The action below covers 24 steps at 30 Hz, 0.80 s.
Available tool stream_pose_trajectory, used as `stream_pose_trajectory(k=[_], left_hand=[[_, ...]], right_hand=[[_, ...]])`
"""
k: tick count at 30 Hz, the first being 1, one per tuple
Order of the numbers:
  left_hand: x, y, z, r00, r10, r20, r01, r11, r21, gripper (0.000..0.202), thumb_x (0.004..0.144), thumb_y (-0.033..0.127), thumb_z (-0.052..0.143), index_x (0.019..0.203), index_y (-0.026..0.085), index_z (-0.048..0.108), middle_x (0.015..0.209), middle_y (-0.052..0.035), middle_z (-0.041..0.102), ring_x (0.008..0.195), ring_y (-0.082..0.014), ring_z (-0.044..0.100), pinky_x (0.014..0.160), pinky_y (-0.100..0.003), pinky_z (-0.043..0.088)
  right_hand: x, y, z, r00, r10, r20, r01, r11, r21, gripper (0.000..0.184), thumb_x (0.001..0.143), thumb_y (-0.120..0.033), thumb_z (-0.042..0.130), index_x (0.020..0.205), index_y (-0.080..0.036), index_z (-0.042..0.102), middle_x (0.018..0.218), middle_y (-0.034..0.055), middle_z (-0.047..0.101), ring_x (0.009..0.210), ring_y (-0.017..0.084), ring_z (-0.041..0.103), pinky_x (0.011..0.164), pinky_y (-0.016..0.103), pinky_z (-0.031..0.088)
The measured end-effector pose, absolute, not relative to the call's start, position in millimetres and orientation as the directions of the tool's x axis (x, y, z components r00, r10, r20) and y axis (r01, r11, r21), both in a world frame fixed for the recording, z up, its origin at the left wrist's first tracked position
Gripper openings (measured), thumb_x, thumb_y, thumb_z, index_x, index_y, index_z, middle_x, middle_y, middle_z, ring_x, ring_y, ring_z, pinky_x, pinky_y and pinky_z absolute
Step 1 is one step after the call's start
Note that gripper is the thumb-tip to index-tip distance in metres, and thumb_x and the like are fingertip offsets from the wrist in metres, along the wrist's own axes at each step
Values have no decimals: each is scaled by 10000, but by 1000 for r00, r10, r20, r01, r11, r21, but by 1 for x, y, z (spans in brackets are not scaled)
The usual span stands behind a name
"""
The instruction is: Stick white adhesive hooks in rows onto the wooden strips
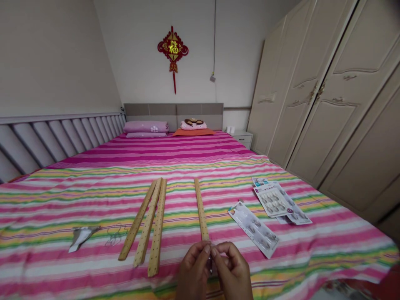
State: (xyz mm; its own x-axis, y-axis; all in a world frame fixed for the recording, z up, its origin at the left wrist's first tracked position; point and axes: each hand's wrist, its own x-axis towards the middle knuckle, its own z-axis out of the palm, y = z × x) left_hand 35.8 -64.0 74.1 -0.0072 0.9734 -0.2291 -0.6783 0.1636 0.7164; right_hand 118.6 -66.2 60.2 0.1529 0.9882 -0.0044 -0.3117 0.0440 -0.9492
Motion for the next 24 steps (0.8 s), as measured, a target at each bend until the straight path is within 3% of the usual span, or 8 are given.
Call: stream_pose_trajectory(k=[4, 10, 16, 24], left_hand=[[35, -63, 74, 2, 971, -240, -721, 168, 672, 211, 592, 317, 777, 662, 152, 666, 632, -12, 645, 597, -111, 578, 556, -201, 436], [34, -60, 72, 14, 960, -279, -743, 197, 640, 220, 520, 304, 813, 613, 171, 664, 592, 1, 640, 565, -115, 577, 548, -208, 454], [36, -58, 69, -10, 966, -259, -716, 174, 676, 241, 549, 367, 786, 640, 180, 663, 557, 4, 638, 517, -131, 572, 505, -225, 440], [37, -59, 73, -75, 959, -273, -673, 153, 724, 290, 488, 400, 804, 611, 179, 662, 522, 5, 625, 501, -129, 559, 498, -228, 435]], right_hand=[[116, -65, 58, 163, 987, -7, -313, 45, -949, 309, 651, -442, 711, 653, -162, 579, 471, -29, 563, 412, 95, 487, 415, 191, 394], [111, -61, 49, 240, 971, -8, -296, 66, -953, 356, 597, -484, 733, 628, -169, 569, 408, -60, 490, 356, 77, 428, 363, 174, 363], [107, -61, 50, 224, 974, -27, -340, 52, -939, 362, 598, -489, 730, 626, -176, 549, 410, -58, 504, 350, 75, 437, 367, 174, 371], [105, -60, 47, 226, 973, -53, -359, 32, -933, 374, 582, -494, 738, 623, -175, 548, 412, -50, 511, 351, 75, 437, 368, 173, 359]])
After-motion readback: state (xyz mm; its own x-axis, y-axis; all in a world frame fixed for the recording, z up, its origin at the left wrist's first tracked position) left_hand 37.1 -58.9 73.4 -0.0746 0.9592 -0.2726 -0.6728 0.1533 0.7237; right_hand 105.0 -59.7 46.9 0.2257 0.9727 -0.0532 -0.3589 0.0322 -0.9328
